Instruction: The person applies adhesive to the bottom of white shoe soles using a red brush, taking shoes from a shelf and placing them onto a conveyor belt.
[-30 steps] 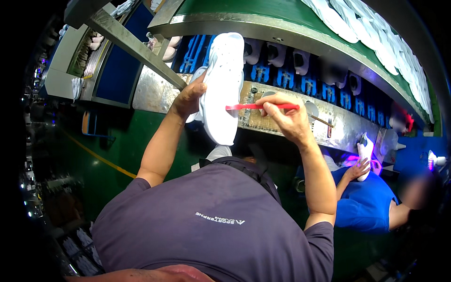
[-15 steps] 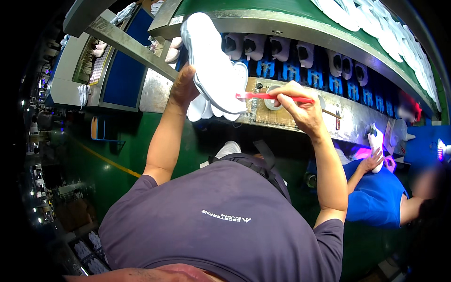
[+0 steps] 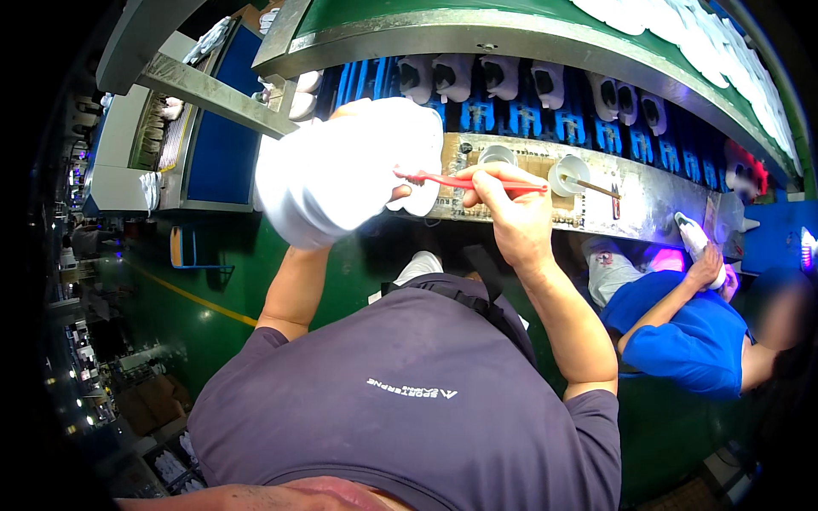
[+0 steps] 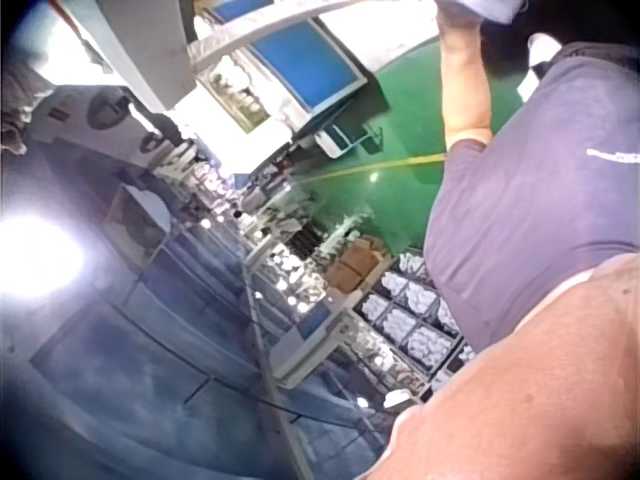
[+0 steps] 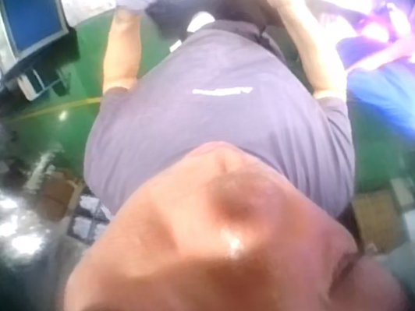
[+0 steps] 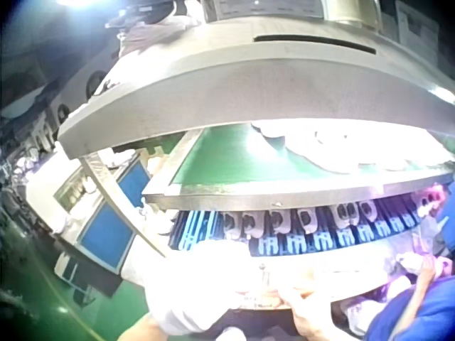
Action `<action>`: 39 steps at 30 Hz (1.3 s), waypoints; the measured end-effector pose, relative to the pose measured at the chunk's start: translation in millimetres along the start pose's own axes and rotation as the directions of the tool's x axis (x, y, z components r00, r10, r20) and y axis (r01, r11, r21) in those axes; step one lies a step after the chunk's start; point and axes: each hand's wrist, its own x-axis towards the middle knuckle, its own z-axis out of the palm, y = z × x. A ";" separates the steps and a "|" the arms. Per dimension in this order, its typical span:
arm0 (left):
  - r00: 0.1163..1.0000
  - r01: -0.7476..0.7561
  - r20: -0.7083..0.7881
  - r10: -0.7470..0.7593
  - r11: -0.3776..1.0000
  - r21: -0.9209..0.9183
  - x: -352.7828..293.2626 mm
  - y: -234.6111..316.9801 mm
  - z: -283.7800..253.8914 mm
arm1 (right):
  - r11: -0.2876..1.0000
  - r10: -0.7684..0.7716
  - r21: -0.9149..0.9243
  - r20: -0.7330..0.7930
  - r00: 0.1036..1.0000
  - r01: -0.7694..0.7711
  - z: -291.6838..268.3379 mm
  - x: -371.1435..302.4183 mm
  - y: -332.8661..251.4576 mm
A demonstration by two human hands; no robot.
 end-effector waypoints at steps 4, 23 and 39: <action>0.958 0.185 -0.112 -0.264 0.868 -0.461 3.0 -15.1 7.8 | 1.000 -0.007 0.023 0.014 1.000 0.007 13.2 -16.4 -19.5; 0.980 0.084 -0.189 -0.057 0.987 0.138 18.7 4.7 9.5 | 0.991 -0.079 -0.122 -0.184 0.980 0.057 -25.0 43.8 42.4; 0.841 0.213 -0.185 -0.508 0.625 -0.751 223.1 -150.8 35.2 | 0.942 -0.335 -0.188 -0.563 0.755 0.278 -113.8 10.3 57.9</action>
